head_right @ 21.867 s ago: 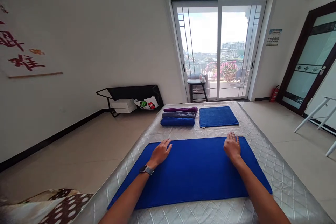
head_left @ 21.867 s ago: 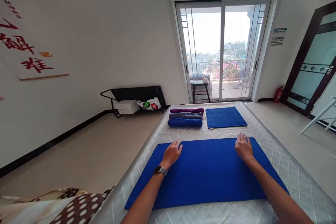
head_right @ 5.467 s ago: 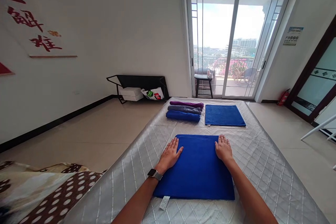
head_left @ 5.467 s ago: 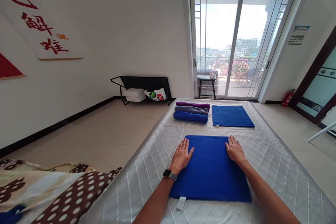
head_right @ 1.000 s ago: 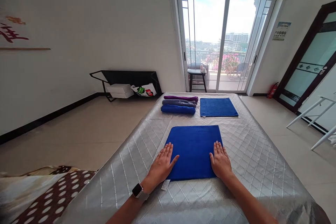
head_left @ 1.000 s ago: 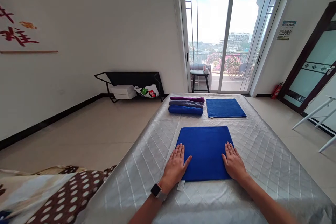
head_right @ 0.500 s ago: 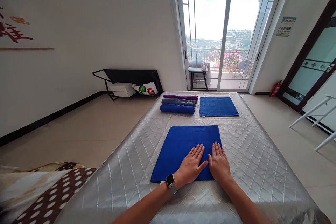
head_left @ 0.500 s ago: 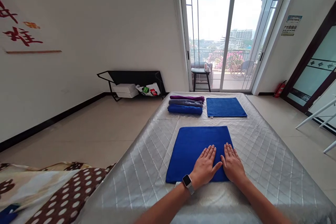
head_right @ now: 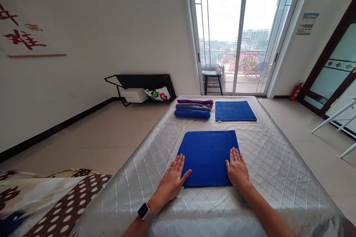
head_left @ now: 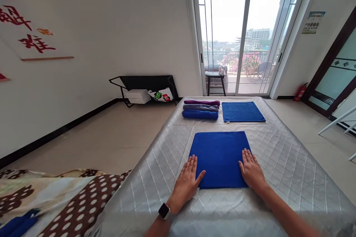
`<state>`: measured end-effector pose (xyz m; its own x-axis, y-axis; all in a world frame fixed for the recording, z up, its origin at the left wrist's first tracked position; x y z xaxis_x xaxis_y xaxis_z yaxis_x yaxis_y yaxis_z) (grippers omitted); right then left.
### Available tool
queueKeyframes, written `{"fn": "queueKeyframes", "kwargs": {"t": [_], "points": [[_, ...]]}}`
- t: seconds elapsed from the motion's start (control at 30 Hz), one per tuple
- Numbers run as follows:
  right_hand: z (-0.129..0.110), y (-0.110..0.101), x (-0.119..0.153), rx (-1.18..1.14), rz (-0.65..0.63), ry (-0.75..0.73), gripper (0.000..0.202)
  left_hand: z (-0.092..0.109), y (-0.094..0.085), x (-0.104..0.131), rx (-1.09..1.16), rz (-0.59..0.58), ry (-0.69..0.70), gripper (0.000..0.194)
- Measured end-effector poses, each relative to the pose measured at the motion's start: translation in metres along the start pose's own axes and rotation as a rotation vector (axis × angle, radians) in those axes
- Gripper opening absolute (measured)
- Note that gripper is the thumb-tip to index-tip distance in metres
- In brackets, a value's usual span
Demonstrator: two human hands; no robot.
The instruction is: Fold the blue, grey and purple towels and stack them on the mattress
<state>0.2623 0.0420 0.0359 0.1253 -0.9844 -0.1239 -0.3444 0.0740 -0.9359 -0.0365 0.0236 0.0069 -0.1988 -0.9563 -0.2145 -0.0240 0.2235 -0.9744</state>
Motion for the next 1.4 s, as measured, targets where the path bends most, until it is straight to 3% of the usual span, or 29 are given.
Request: {"fn": "queueKeyframes", "kwargs": {"t": [0.2,0.3,0.4,0.53,0.63,0.73,0.97,1.07,1.17,1.4], "points": [[0.000,0.006,0.020,-0.013,-0.036,-0.040,0.066,-0.003,0.003,-0.002,0.000,0.021,0.005,0.077],[-0.001,0.007,0.024,-0.018,-0.013,-0.051,0.066,0.008,-0.003,-0.008,-0.003,0.015,-0.016,0.080],[-0.002,0.008,0.024,-0.018,-0.010,-0.057,0.066,0.053,-0.017,-0.020,0.033,0.014,0.045,0.078],[-0.002,0.008,0.025,0.005,-0.026,-0.079,0.062,0.143,-0.034,-0.033,0.152,0.054,0.338,0.066],[-0.002,0.009,0.026,0.019,-0.050,-0.110,0.059,0.175,-0.038,-0.036,0.204,0.078,0.440,0.063],[-0.004,0.007,0.025,0.005,-0.053,-0.080,0.061,0.160,-0.032,-0.035,0.173,0.045,0.397,0.064],[-0.010,0.001,0.023,-0.044,-0.093,-0.005,0.066,0.051,-0.011,-0.007,0.030,-0.034,0.121,0.074],[-0.009,0.000,0.023,-0.043,-0.094,-0.007,0.066,0.015,-0.003,0.011,-0.006,-0.043,0.023,0.076],[-0.008,-0.001,0.024,-0.037,-0.094,-0.021,0.066,0.000,0.000,0.024,-0.021,-0.012,-0.016,0.076],[-0.011,-0.009,0.006,-0.027,-0.122,0.001,0.068,0.003,-0.001,0.025,-0.020,-0.058,-0.013,0.076]]}}
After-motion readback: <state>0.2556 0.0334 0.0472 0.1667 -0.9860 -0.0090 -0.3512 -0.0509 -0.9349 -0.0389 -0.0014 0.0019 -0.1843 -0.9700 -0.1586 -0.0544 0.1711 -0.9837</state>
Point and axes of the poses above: each hand's wrist, its own x-axis away from the middle knuckle, its own y-axis out of the palm, z = x × y, the point moved 4 cm from there along -x, towards the middle knuckle, and after that the axes turned 10 degrees about -x, right-handed, at the moved point
